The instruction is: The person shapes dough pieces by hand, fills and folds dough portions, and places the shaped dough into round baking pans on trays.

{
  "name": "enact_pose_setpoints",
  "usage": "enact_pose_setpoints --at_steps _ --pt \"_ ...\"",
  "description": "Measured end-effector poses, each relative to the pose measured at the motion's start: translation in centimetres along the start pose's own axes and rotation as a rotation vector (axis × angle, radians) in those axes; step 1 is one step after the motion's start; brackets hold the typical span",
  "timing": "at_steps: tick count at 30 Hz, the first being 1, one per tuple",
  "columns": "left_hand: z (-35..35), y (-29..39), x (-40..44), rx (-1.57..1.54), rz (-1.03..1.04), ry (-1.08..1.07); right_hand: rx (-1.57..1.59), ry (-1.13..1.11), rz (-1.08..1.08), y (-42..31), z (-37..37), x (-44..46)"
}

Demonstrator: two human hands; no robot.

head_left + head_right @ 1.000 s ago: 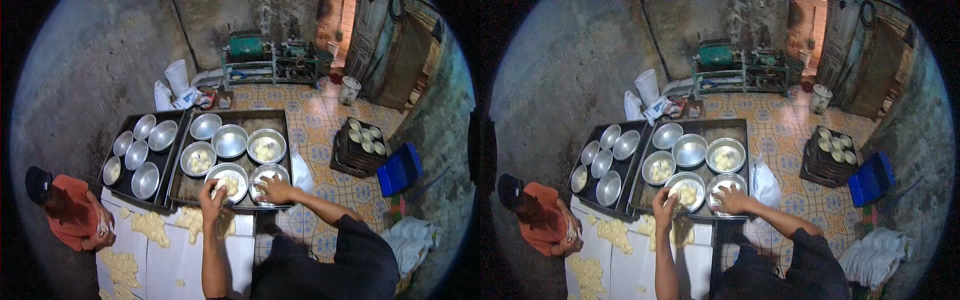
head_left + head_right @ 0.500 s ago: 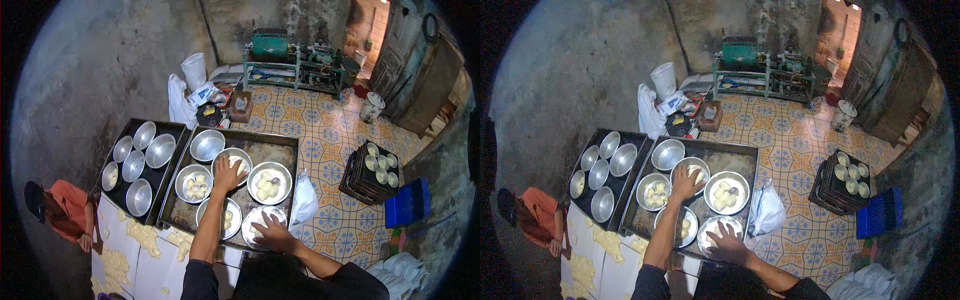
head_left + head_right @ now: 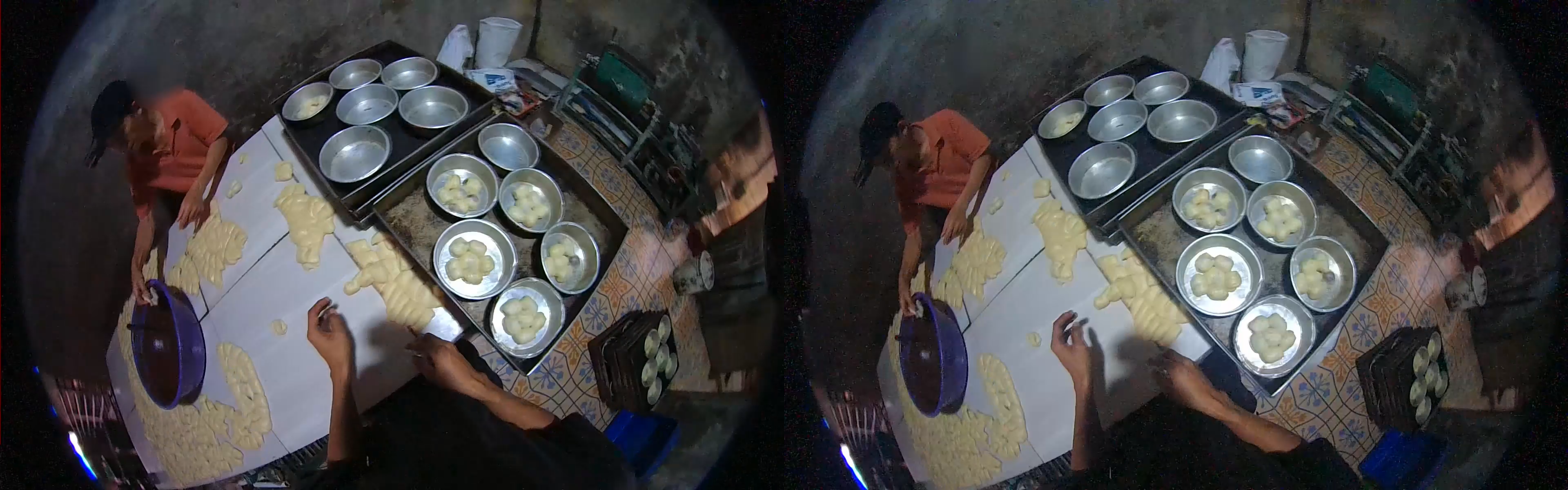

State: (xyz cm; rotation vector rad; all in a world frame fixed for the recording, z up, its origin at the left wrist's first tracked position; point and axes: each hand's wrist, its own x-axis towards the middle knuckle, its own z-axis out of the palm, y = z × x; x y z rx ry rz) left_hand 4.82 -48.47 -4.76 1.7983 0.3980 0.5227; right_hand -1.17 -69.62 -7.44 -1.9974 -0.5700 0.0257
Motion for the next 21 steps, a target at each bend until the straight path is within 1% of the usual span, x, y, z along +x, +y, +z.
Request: enact_pose_setpoints --at_steps 2,3,4,6,8,9,10,11,12,13,14,15,16,17,18,19,20,21 --pt "-6.1 -4.2 0.1 0.059 -0.038 0.196 0.075 -0.068 0.100 0.2 2.7 1.9" --pt "-8.9 -6.3 0.2 0.020 -0.024 0.246 0.057 -0.059 0.126 0.1 3.2 3.8" --pt "-10.9 -6.9 0.1 0.014 -0.045 0.287 0.038 -0.041 0.154 0.2 3.5 6.3" --pt "-13.8 -10.8 0.4 -0.046 -0.005 0.276 -0.197 0.218 0.059 0.7 4.6 11.5" --pt "-14.7 -11.8 0.7 0.076 0.125 0.057 -0.534 0.242 0.020 2.1 5.8 15.2" --pt "-14.0 -12.1 0.5 0.092 0.121 -0.022 -0.561 0.180 0.048 3.1 6.4 15.8" --pt "-13.1 -10.2 0.5 0.177 0.265 -0.105 -0.586 0.122 0.068 3.9 7.1 16.2" --pt "-12.5 -8.2 0.7 0.185 0.321 -0.230 -0.563 0.132 0.027 4.0 7.8 15.9" --pt "-12.1 -7.1 1.2 0.289 0.390 -0.355 -0.431 0.148 0.026 2.4 8.0 15.4" --pt "-11.7 -5.1 1.8 0.275 0.423 -0.435 -0.263 0.128 0.119 0.9 8.7 14.5" --pt "-11.2 -5.3 2.3 0.308 0.514 -0.495 -0.113 0.082 0.271 -2.5 9.2 13.7" --pt "-10.9 -4.9 2.5 0.356 0.575 -0.513 -0.005 0.068 0.250 -4.3 10.1 12.7" --pt "-11.0 -4.8 2.7 0.405 0.632 -0.541 -0.023 0.054 0.078 -7.2 10.7 12.0" --pt "-11.7 -5.2 2.8 0.390 0.627 -0.546 0.019 -0.004 0.103 -9.6 11.0 11.7" --pt "-12.4 -5.8 2.5 0.190 0.376 -0.809 0.064 -0.063 0.139 -11.4 11.1 11.0" --pt "-13.2 -6.5 2.2 -0.012 0.112 -1.055 0.213 -0.037 0.252 -12.5 10.9 10.4" --pt "-14.6 -7.0 1.2 0.025 0.311 -0.939 0.366 -0.005 0.358 -13.4 10.5 10.2" --pt "-16.3 -7.6 0.6 -0.045 0.074 -1.055 0.628 0.063 0.406 -14.7 9.8 10.1"
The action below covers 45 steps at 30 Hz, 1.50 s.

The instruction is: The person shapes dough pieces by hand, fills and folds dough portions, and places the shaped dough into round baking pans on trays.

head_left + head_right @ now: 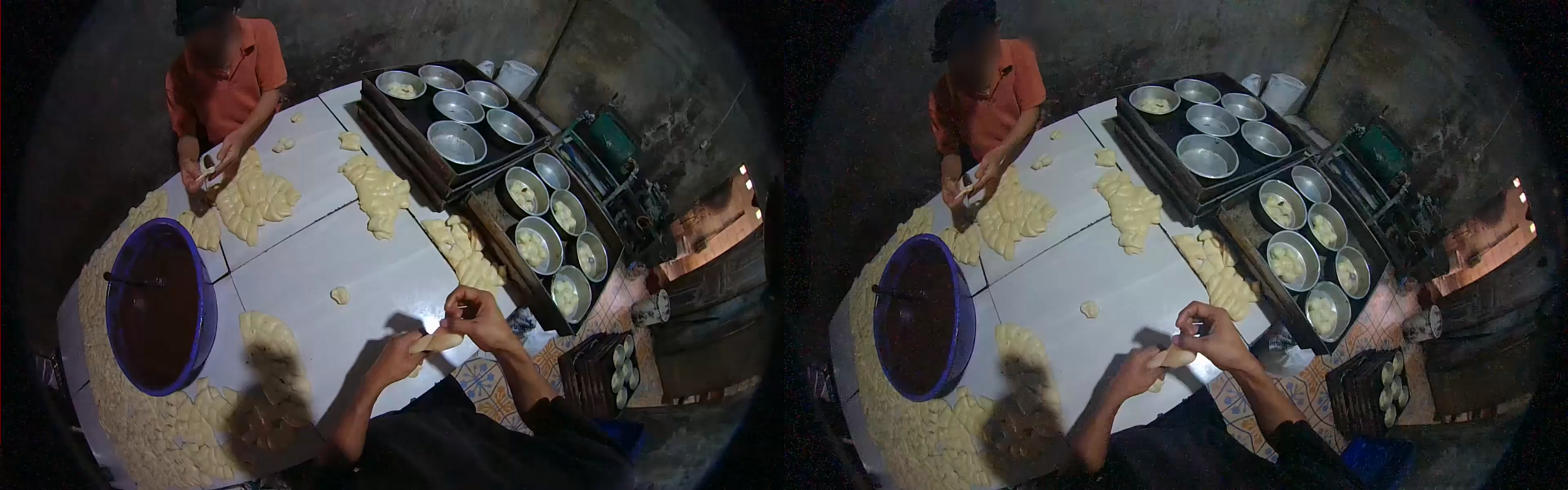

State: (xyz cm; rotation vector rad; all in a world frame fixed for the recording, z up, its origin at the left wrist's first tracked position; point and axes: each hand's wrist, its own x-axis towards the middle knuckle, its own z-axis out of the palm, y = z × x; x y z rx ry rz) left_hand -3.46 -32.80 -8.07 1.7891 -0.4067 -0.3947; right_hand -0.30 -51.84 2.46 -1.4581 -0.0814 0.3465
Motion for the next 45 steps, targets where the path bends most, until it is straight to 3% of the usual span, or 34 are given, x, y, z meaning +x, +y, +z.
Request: enact_pose_setpoints --at_steps 1,3,4,5,7,8,9,11,12,13,15,16,17,18,19,21,22,23,24,25,26,27,29,30,31,33,35,37,38,40,41,43,44,45 --pt "-1.1 1.4 -1.9 -0.178 -0.166 -0.096 0.140 0.042 0.000 -1.6 0.4 -0.7" --pt "-1.9 -0.9 -5.3 -0.786 -0.083 -0.066 0.336 0.059 -0.248 -3.4 1.5 -0.9" --pt "-2.3 -1.8 -6.4 -0.810 -0.054 0.034 0.390 0.091 -0.336 -3.6 2.3 -0.7" --pt "-2.1 -2.4 -7.1 -0.896 -0.005 0.201 0.281 0.220 -0.401 -3.3 3.4 0.0" --pt "-2.5 -2.3 -8.1 -1.099 0.055 0.514 0.375 0.243 -0.385 1.1 3.8 3.1" --pt "-2.9 -1.6 -8.7 -1.107 0.068 0.670 0.714 0.282 -0.168 2.8 3.1 4.4" --pt "-3.8 -2.6 -9.9 -1.085 0.081 0.710 1.044 0.181 -0.191 3.5 2.6 5.2" --pt "-5.5 -3.6 -13.1 -1.266 0.190 1.212 0.871 0.308 -0.371 0.4 2.3 5.0" --pt "-6.0 -2.4 -14.6 -1.053 0.170 1.336 0.625 0.304 -0.397 2.0 1.0 6.3" --pt "-6.1 -8.0 -17.1 -0.861 0.353 1.327 0.375 0.310 -0.422 4.8 0.1 7.9" --pt "-4.3 -6.3 -15.4 0.324 0.168 1.553 -0.617 0.116 -0.325 7.9 1.6 8.6" --pt "-4.3 -4.8 -14.7 -0.186 0.292 1.341 -1.145 -0.202 -0.280 8.9 1.8 8.1" --pt "-4.6 -1.0 -13.5 -0.672 0.398 1.068 -0.561 -0.167 -0.273 10.1 4.3 6.3" --pt "-3.6 2.0 -11.6 -0.505 0.287 1.081 -0.443 -0.145 -0.301 9.5 7.0 3.8" --pt "-2.3 3.4 -9.4 -0.795 0.357 1.104 -0.206 -0.239 -0.052 7.7 9.6 0.8" --pt "-0.4 4.2 -7.9 -0.889 0.342 1.060 -0.198 -0.382 -0.079 8.8 11.3 -1.3" --pt "-0.4 3.3 -7.8 -0.886 0.437 1.063 -0.285 -0.379 -0.142 8.3 10.6 -1.4" --pt "-1.2 -0.9 -9.5 -1.225 0.669 1.051 -0.371 -0.376 -0.204 8.0 9.6 -1.3" --pt "-2.5 2.7 -10.7 -1.124 0.265 1.440 -0.356 -0.262 -0.319 7.9 8.1 -0.9" --pt "-4.4 -0.6 -12.9 -1.293 0.359 1.484 -0.340 -0.140 -0.422 7.9 6.6 -0.6" --pt "-5.4 -2.4 -16.4 -1.356 0.470 1.152 -0.201 0.073 -0.386 7.5 5.6 -0.5" --pt "-6.6 -3.5 -18.7 -1.230 0.516 1.269 -0.285 0.195 -0.472 7.8 3.4 0.4" --pt "-6.8 -2.8 -19.4 -1.114 0.617 1.361 -0.880 0.092 -0.600 9.4 0.8 2.3" --pt "-6.3 -2.3 -18.7 -1.271 0.607 1.271 -1.306 -0.228 -0.429 9.5 -0.4 1.8" --pt "-5.8 -1.6 -17.8 -1.414 0.598 1.177 -1.256 -0.167 -0.452 9.5 0.6 0.7" --pt "-2.7 2.7 -12.9 -0.755 0.111 1.307 -0.884 -0.149 -0.523 9.1 3.5 0.2" --pt "-1.0 -0.4 -10.6 -1.259 0.200 0.891 -0.490 -0.384 -0.535 7.4 7.2 -0.9" --pt "0.9 1.6 -8.0 -1.510 0.111 0.736 -0.561 -0.420 -0.639 9.2 9.5 -0.5" --pt "1.1 2.4 -7.9 -1.505 0.113 0.741 -0.454 -0.370 -0.556 9.6 9.6 0.1" --pt "0.9 3.4 -8.6 -0.945 0.062 0.958 -0.217 -0.300 -0.335 8.0 9.8 0.5" --pt "0.2 3.0 -9.2 -0.935 0.065 0.990 -0.144 -0.277 -0.260 6.5 9.9 0.3" --pt "-1.3 3.3 -9.9 -0.051 0.068 0.938 0.036 -0.454 -0.147 5.6 9.5 0.9" --pt "-1.1 4.9 -10.2 -0.053 0.011 0.925 -0.073 -0.364 -0.298 5.8 10.5 0.6" --pt "-0.9 3.7 -9.8 -0.047 0.241 0.981 -0.071 -0.388 -0.294 5.8 11.2 0.4"
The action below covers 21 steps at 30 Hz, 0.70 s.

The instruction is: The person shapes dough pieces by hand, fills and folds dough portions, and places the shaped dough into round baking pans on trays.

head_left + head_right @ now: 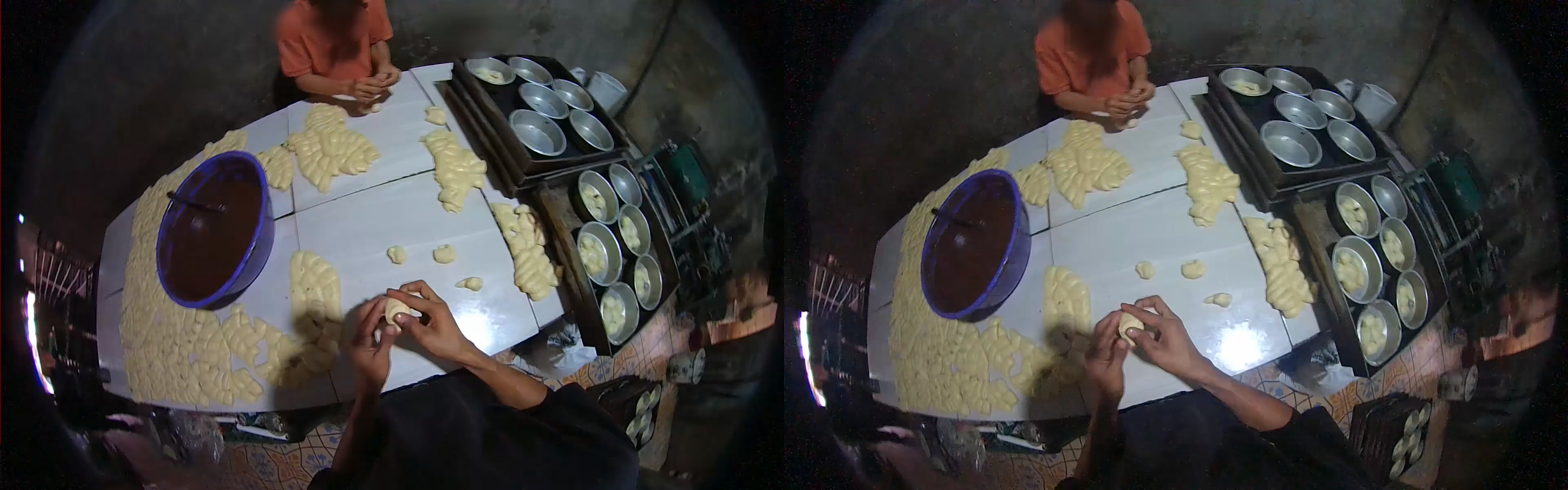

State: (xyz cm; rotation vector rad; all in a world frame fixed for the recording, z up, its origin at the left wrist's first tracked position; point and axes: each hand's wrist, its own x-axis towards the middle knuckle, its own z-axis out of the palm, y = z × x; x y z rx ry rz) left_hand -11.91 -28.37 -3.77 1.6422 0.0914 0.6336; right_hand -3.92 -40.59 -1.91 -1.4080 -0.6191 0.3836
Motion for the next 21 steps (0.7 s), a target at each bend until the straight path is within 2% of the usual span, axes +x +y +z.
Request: enact_pose_setpoints --at_steps 2,3,4,5,6,7,8,10,11,12,14,15,16,17,18,20,21 --pt "1.0 -0.8 -1.1 -0.118 -0.216 0.258 0.031 0.017 0.143 -0.2 1.1 -0.1" --pt "0.7 -0.8 -1.3 -0.111 -0.216 0.271 -0.101 0.062 0.044 0.9 1.7 0.4" --pt "0.6 -0.8 -1.3 -0.115 -0.272 0.341 -0.201 0.012 0.021 1.7 1.6 1.2" --pt "0.7 -0.8 -1.2 -0.125 -0.331 0.409 -0.193 -0.013 -0.004 2.2 1.4 2.1" --pt "0.5 -1.0 -1.0 -0.120 -0.298 0.449 -0.186 -0.033 -0.030 2.4 1.3 2.8" --pt "-0.2 -0.9 -1.0 -0.116 -0.394 0.356 -0.049 -0.045 0.046 1.2 1.3 3.3" --pt "-1.0 -0.6 -1.0 -0.110 -0.486 0.268 -0.055 -0.055 0.038 1.4 1.6 3.7" --pt "-2.0 0.3 0.1 -1.047 -0.521 0.256 -0.001 -0.413 -0.233 2.6 3.3 3.7" --pt "-2.6 -0.2 -0.1 -1.144 -0.714 0.367 -0.113 -0.397 -0.307 3.3 3.9 4.1" --pt "-2.6 -0.8 -0.3 -1.021 -0.728 0.377 -0.225 -0.423 -0.301 3.5 3.7 4.6" --pt "-3.8 -0.9 0.8 -1.445 -0.740 0.246 0.215 -0.439 -0.046 4.9 4.1 5.5" --pt "-4.7 -0.1 2.5 -1.505 -0.632 0.149 0.442 -0.565 0.171 5.8 3.0 5.9" --pt "-6.1 0.5 4.3 -1.294 -0.625 0.016 0.529 -0.592 0.229 6.2 3.3 6.3" --pt "-7.5 0.3 6.8 -1.114 -0.532 0.069 0.370 -0.582 0.161 6.9 3.4 6.6" --pt "-11.2 -4.2 8.0 -1.732 -0.354 0.024 0.207 -0.566 0.092 7.4 3.4 6.9" --pt "-17.2 -3.4 16.0 -0.855 -0.081 0.132 0.262 -0.532 0.117 7.7 4.5 7.4" --pt "-19.5 -3.4 19.4 -0.403 -0.155 0.239 0.313 -0.502 0.138 7.9 4.8 7.6"
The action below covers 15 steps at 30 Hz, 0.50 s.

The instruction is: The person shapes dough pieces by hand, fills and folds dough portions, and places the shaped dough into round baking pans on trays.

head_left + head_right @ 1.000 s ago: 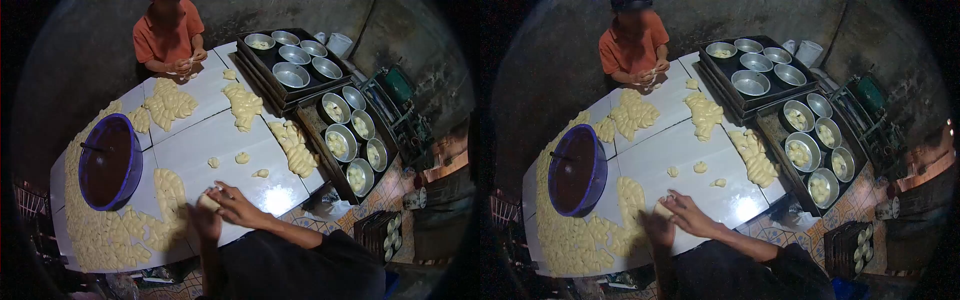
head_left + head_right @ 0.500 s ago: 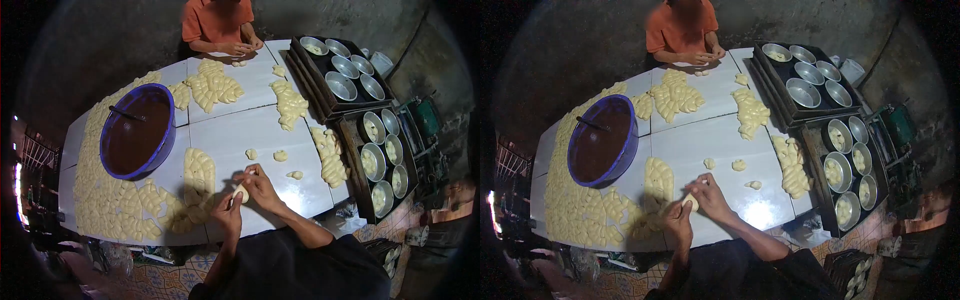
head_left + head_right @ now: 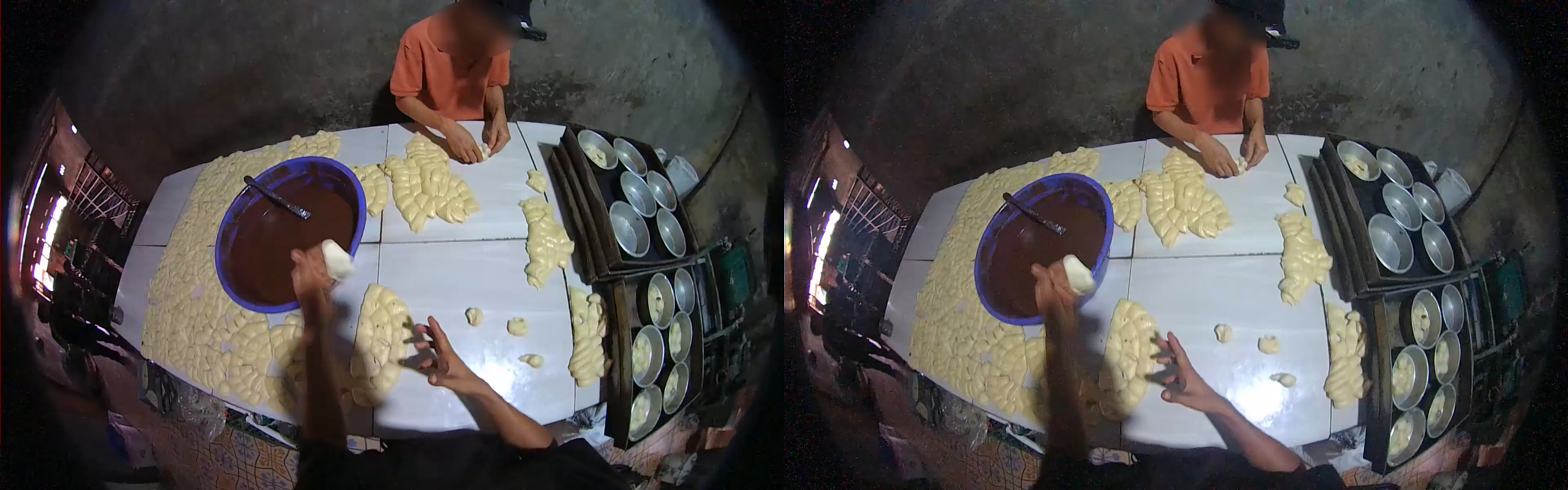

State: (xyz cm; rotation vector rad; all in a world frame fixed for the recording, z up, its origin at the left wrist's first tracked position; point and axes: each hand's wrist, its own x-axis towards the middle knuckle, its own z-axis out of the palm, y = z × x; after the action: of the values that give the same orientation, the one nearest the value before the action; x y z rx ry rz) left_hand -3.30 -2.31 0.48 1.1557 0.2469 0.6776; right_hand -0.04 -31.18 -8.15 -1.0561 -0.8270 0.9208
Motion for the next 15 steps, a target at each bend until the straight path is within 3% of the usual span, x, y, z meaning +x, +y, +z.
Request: enact_pose_setpoints --at_steps 1,3,4,7,8,9,11,12,13,15 --pt "-1.5 0.5 3.0 0.445 0.005 0.144 0.055 0.028 0.006 0.3 0.1 0.2" --pt "-9.5 -8.2 9.9 0.887 0.126 0.161 0.048 0.006 -0.023 1.5 0.0 0.8" --pt "-8.8 -7.2 9.7 0.884 0.122 0.161 0.046 0.014 -0.010 1.7 0.0 0.9" --pt "-2.9 -0.4 6.5 0.810 -0.545 0.114 0.049 0.072 0.034 2.3 -1.0 1.3" --pt "-4.0 -1.5 6.2 0.869 -0.424 0.081 0.052 0.102 0.069 2.5 -1.0 0.7" --pt "-4.4 -3.1 4.9 0.867 -0.447 0.070 0.082 0.159 0.057 2.6 -0.9 0.6" --pt "-1.6 -4.4 -0.1 0.941 -0.170 0.183 0.016 0.258 0.074 2.8 -1.2 1.0" --pt "0.4 -4.7 -3.0 0.971 -0.029 0.239 0.242 0.325 0.038 3.2 -0.9 1.4" --pt "2.4 -5.0 -5.4 0.997 0.116 0.290 0.246 0.343 0.046 2.8 -1.0 1.7" --pt "7.1 -5.0 -9.5 0.035 -0.458 0.405 0.917 0.309 0.267 2.0 -1.2 1.9"
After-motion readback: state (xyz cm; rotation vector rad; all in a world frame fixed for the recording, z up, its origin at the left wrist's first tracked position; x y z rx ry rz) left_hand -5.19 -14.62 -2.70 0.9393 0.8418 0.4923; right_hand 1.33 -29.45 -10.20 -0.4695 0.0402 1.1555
